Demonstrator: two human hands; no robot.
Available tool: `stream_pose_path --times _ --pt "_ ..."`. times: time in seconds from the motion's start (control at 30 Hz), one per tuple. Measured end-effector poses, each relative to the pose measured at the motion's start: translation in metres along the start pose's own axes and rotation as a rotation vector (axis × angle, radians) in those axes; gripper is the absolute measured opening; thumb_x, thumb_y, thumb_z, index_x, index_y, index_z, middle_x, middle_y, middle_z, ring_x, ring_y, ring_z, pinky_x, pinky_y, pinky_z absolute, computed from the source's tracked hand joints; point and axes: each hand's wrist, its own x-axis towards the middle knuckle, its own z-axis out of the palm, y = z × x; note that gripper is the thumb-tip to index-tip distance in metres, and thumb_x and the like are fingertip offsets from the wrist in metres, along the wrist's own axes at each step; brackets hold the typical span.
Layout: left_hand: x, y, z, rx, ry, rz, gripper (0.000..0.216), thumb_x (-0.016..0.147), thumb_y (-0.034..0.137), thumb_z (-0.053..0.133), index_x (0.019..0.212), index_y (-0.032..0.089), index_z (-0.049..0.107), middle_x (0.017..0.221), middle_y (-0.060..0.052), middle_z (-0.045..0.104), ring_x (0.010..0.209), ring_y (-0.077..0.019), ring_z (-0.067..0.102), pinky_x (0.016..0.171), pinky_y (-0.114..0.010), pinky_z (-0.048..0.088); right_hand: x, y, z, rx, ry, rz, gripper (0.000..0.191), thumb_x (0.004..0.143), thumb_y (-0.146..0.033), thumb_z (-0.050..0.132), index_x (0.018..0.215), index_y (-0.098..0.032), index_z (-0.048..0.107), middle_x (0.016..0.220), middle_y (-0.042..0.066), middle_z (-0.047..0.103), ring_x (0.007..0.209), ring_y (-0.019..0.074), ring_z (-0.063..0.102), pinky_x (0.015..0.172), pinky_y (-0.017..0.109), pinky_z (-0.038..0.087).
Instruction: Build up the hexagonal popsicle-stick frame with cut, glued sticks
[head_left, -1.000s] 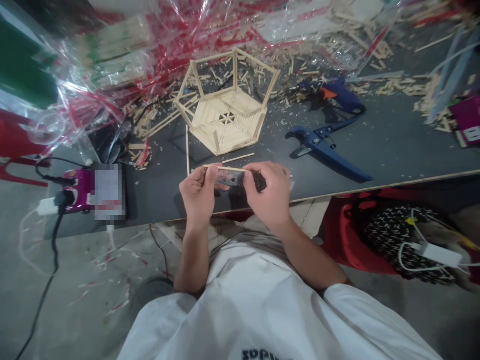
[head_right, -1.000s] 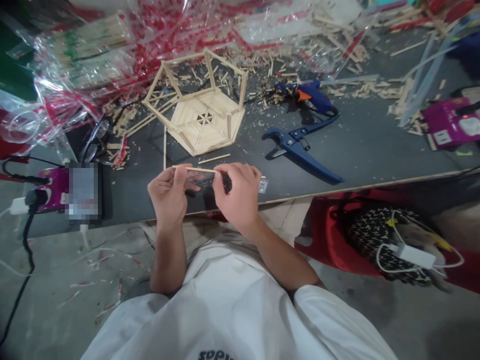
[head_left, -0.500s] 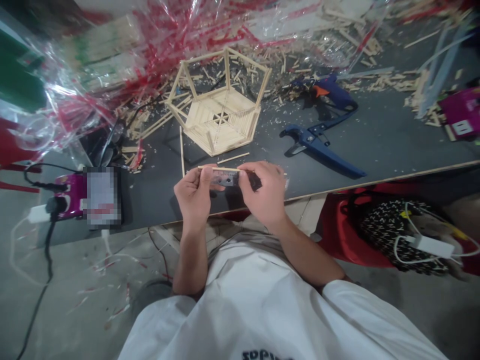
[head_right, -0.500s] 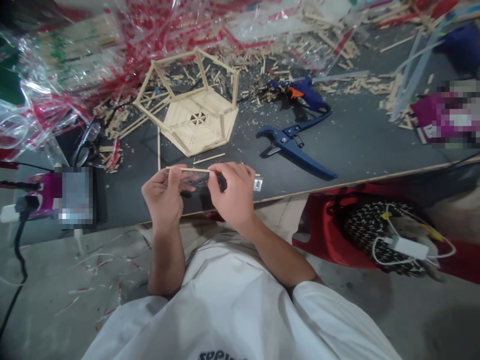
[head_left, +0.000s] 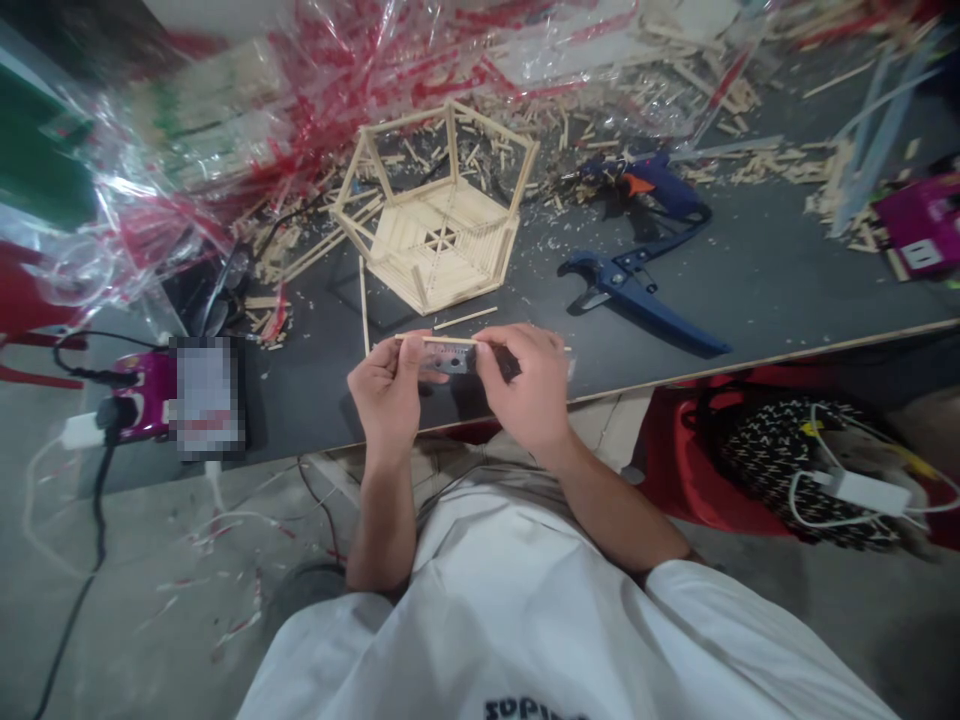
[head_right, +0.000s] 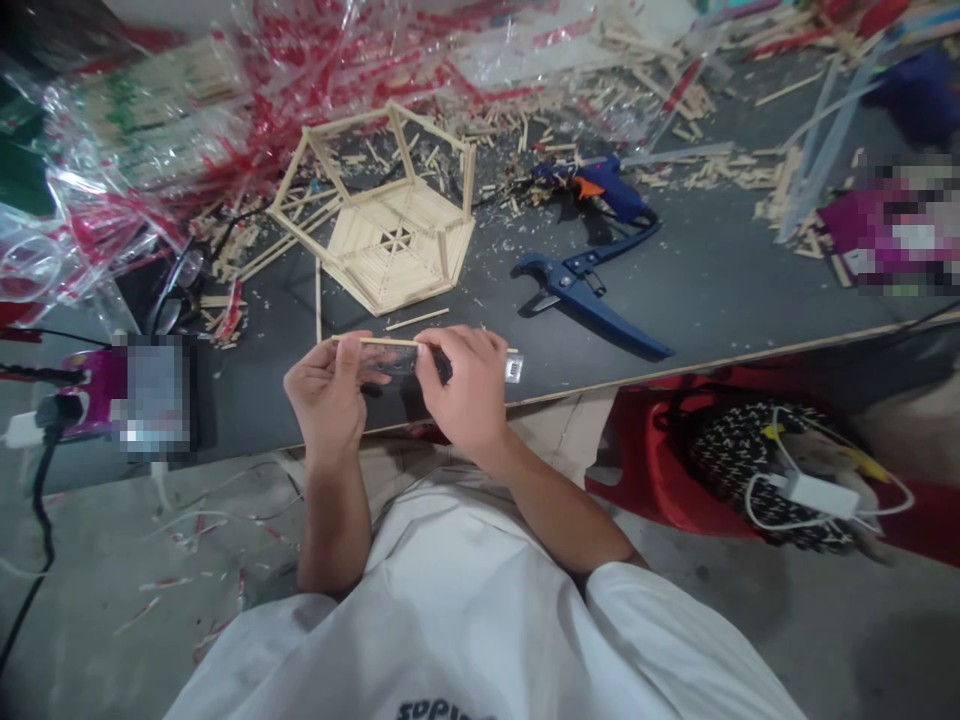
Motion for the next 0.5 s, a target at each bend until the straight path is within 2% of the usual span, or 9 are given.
stream_pose_path --times 0.2,0.33,0.4,0.5 --pt "-0.003 0.001 0.001 0.016 0.016 0.017 0.037 0.092 0.055 0.072 0.097 0.018 0.077 0.084 -0.004 0.079 0.072 -0.0151 0.077 0.054 -0.020 0.060 0.001 0.001 -0.001 0.010 -0.002 -0.033 0.014 0.099 -0.024 0.058 0.094 -0.025 0.071 0.092 0.001 0.078 0.089 0.0195 0.071 0.092 0.038 0.041" --pt "-0.011 0.000 0.003 0.167 0.093 0.093 0.040 0.097 0.053 0.066 0.114 0.018 0.070 0.091 -0.004 0.079 0.079 -0.0166 0.077 0.068 -0.026 0.065 0.007 0.006 -0.006 -0.013 -0.008 -0.052 0.014 0.098 -0.024 0.058 0.092 -0.025 0.071 0.091 0.001 0.078 0.087 0.0199 0.070 0.092 0.039 0.041" --pt "-0.012 -0.001 0.004 0.241 0.091 0.182 0.040 0.099 0.048 0.065 0.127 0.019 0.062 0.107 -0.008 0.078 0.092 -0.0182 0.077 0.079 -0.030 0.065 0.011 0.010 -0.011 -0.028 0.025 -0.090 0.014 0.097 -0.024 0.058 0.092 -0.025 0.070 0.091 0.001 0.078 0.087 0.0204 0.069 0.093 0.040 0.041" --pt "-0.014 0.004 0.004 0.455 0.151 0.471 0.036 0.099 0.035 0.067 0.131 0.018 0.060 0.130 -0.015 0.069 0.120 -0.0227 0.068 0.101 -0.038 0.058 0.020 0.018 -0.018 -0.041 0.071 -0.172 0.013 0.097 -0.024 0.058 0.092 -0.025 0.070 0.089 0.001 0.077 0.086 0.0203 0.069 0.092 0.041 0.041"
